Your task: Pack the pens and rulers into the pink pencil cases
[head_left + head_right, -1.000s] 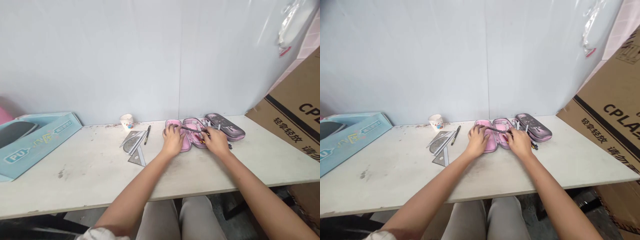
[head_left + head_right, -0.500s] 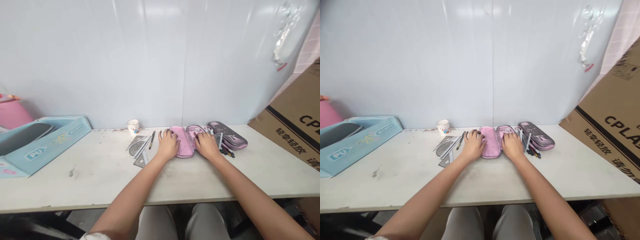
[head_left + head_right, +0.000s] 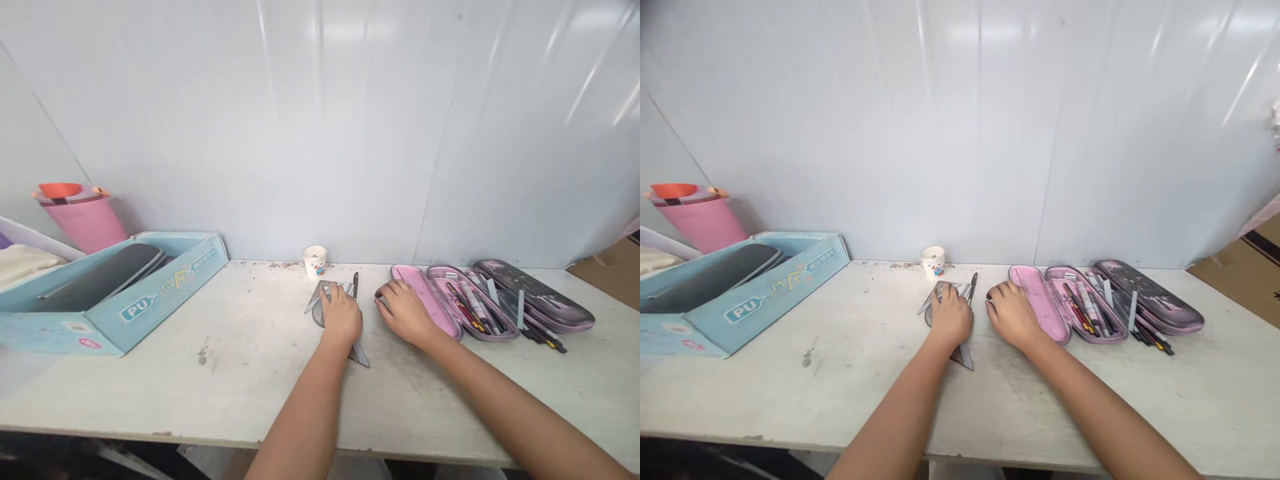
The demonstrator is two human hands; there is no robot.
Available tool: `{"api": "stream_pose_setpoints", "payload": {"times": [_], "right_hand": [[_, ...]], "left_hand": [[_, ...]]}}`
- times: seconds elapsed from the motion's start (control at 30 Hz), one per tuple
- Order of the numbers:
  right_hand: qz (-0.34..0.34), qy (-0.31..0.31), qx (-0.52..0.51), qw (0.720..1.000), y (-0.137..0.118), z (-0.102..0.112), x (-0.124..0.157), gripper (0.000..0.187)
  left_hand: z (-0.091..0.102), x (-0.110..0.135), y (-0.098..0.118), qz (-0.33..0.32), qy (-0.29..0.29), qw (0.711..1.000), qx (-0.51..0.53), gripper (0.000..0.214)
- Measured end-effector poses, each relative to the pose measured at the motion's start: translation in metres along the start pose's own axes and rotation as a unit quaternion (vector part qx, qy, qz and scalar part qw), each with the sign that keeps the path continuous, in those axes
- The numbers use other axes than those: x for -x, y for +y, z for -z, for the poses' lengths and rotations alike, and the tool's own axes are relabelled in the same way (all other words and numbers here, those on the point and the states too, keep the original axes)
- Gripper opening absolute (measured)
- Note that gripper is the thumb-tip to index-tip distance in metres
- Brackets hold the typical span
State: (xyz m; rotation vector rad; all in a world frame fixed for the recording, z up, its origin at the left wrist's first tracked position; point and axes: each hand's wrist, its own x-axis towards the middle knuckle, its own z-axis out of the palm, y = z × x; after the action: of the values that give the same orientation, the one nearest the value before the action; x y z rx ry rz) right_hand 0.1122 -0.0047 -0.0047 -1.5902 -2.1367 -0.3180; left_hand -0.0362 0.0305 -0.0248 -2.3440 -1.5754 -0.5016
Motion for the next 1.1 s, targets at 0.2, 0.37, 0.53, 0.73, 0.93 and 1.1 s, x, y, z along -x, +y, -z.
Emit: {"api": "stream_pose_setpoints", "payload": {"times": [0.2,0.37,0.53,0.73,0.93,1.1], "right_hand": [[-0.078,0.028,-0.091,0.992,0.014,-0.001,0.006,0.033],[-0.140,0.055,-0.175,0.973,0.017,0.007,0.017,0.034],[-0.147,0.090,-0.141,0.975,0.023,0.030,0.033,0.024],[-0.177,0.096,0.033,0.979,0.083,0.057,0.051,0.025],[-0.235,0.055,0.082,0.967,0.133,0.053,0.075,0.030],[-0.242,0.033,0.073,0.967,0.140,0.046,0.080,0.032]], "left_hand": [[0.015,-0.001,0.018,0.005,0.011,0.989,0.150,0.037],[0.020,0.010,0.040,-0.108,-0.053,0.941,0.318,0.033],[0.025,0.020,0.050,-0.168,-0.061,0.925,0.337,0.018],[0.029,0.015,0.045,-0.171,-0.057,0.938,0.297,0.020],[0.029,-0.005,0.073,-0.166,-0.043,0.954,0.247,0.020],[0.033,-0.030,0.123,-0.183,-0.042,0.959,0.213,0.024]]}}
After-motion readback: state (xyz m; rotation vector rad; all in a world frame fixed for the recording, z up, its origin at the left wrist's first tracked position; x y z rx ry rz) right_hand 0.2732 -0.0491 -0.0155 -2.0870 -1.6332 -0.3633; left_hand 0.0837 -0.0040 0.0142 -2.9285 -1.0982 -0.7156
